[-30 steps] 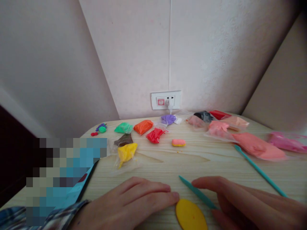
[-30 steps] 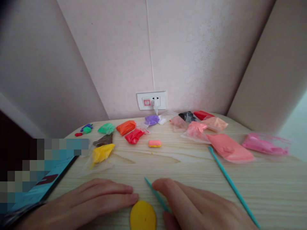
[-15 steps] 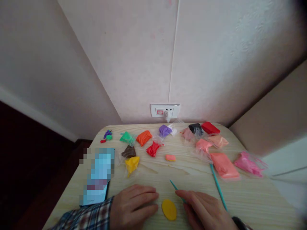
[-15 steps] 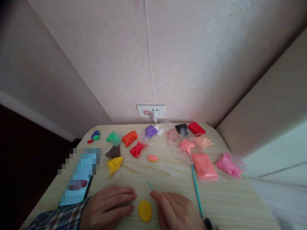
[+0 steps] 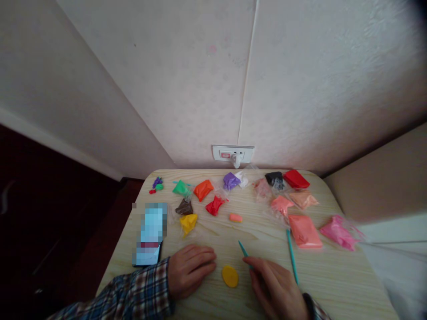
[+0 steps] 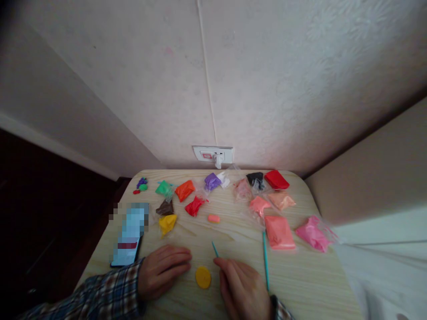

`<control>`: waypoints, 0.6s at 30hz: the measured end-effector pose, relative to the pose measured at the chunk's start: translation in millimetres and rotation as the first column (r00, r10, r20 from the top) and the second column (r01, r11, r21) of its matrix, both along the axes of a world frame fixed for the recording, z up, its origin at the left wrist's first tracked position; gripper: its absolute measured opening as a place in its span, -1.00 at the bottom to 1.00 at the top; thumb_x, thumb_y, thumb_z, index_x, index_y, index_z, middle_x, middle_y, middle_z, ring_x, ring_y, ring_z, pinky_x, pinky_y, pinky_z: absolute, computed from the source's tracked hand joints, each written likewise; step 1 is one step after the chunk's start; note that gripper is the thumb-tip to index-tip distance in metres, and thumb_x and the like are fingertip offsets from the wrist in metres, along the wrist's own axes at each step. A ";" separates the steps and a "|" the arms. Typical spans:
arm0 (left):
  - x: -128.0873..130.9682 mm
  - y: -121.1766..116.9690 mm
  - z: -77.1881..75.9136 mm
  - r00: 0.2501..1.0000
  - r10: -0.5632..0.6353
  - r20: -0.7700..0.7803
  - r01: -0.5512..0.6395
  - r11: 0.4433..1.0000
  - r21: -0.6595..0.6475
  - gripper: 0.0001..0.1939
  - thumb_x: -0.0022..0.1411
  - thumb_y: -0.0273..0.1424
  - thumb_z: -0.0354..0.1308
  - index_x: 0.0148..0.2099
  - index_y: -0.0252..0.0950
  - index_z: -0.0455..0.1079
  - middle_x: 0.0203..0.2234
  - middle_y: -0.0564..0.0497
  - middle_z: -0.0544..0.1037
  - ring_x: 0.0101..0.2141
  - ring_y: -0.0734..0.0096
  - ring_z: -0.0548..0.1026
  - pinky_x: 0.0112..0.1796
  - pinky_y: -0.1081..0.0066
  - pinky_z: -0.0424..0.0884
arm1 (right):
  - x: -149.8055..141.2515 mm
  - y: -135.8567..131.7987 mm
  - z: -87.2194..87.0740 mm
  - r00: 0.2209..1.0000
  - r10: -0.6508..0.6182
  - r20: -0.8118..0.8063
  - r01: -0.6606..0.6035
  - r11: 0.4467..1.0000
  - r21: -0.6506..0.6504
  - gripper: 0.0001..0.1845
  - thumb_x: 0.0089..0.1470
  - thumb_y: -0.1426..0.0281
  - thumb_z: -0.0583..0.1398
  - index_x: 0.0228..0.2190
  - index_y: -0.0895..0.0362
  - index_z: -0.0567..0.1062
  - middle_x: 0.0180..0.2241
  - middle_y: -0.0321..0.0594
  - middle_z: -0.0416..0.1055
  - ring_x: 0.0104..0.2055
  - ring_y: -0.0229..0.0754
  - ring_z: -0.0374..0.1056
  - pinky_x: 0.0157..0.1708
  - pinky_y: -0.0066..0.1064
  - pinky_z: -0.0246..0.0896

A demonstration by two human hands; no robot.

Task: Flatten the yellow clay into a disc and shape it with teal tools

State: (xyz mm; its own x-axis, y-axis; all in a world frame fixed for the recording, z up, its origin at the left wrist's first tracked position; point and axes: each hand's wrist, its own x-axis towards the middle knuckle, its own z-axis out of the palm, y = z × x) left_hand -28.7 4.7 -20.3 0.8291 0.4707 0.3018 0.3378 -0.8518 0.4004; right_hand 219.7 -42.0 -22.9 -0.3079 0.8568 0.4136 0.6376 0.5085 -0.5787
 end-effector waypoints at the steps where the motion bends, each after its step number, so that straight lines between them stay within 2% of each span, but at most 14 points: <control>1: -0.9 0.0 -1.0 1.000 0.001 0.005 -0.001 1.000 0.002 -0.72 0.23 -0.59 -0.11 -0.03 -0.40 0.29 -0.17 -0.19 0.50 -0.07 0.24 0.40 -0.15 0.27 0.39 | 0.6 0.3 -1.5 1.000 -0.011 0.003 0.011 1.000 -0.008 -0.74 0.09 0.56 -0.02 -0.17 0.16 0.31 -0.45 -0.22 0.50 -0.45 -0.28 0.45 -0.44 -0.52 0.37; 6: -5.1 3.6 -10.2 0.999 0.026 0.023 -0.028 0.996 0.089 -0.66 0.14 -0.57 -0.13 -0.04 -0.37 0.27 -0.14 -0.21 0.46 -0.11 0.25 0.42 -0.13 0.27 0.39 | 2.2 3.5 -9.4 0.996 -0.081 0.049 0.082 0.996 -0.034 -0.75 0.12 0.48 -0.03 -0.14 0.16 0.28 -0.55 -0.31 0.44 -0.56 -0.30 0.39 -0.60 -0.56 0.26; 10: -3.1 9.8 -13.6 0.996 0.066 0.051 -0.074 0.984 0.164 -0.69 0.10 -0.56 -0.08 -0.10 -0.35 0.32 -0.16 -0.16 0.47 -0.17 0.29 0.44 -0.16 0.32 0.41 | 1.4 6.7 -9.9 0.982 -0.018 0.186 0.025 0.999 -0.036 -0.73 0.13 0.45 -0.06 -0.13 0.17 0.28 -0.54 -0.30 0.40 -0.54 -0.28 0.36 -0.54 -0.50 0.22; 14: 1.8 13.4 -12.0 0.998 0.048 0.044 -0.055 0.983 0.176 -0.74 0.07 -0.59 -0.08 -0.20 -0.40 0.36 -0.23 -0.19 0.49 -0.22 0.27 0.45 -0.15 0.29 0.40 | -1.3 11.2 -11.7 0.969 -0.120 0.216 0.122 0.993 0.004 -0.71 0.12 0.43 -0.08 -0.16 0.19 0.30 -0.53 -0.25 0.38 -0.54 -0.27 0.32 -0.50 -0.46 0.18; 18: 2.8 13.2 -9.2 0.999 0.032 0.012 -0.033 0.987 0.156 -0.73 0.06 -0.61 -0.08 -0.20 -0.40 0.37 -0.24 -0.17 0.49 -0.20 0.26 0.43 -0.13 0.27 0.37 | -3.1 15.0 -16.1 0.963 -0.173 0.209 0.175 0.985 0.008 -0.73 0.09 0.42 -0.06 -0.20 0.20 0.34 -0.56 -0.25 0.35 -0.57 -0.26 0.28 -0.52 -0.44 0.14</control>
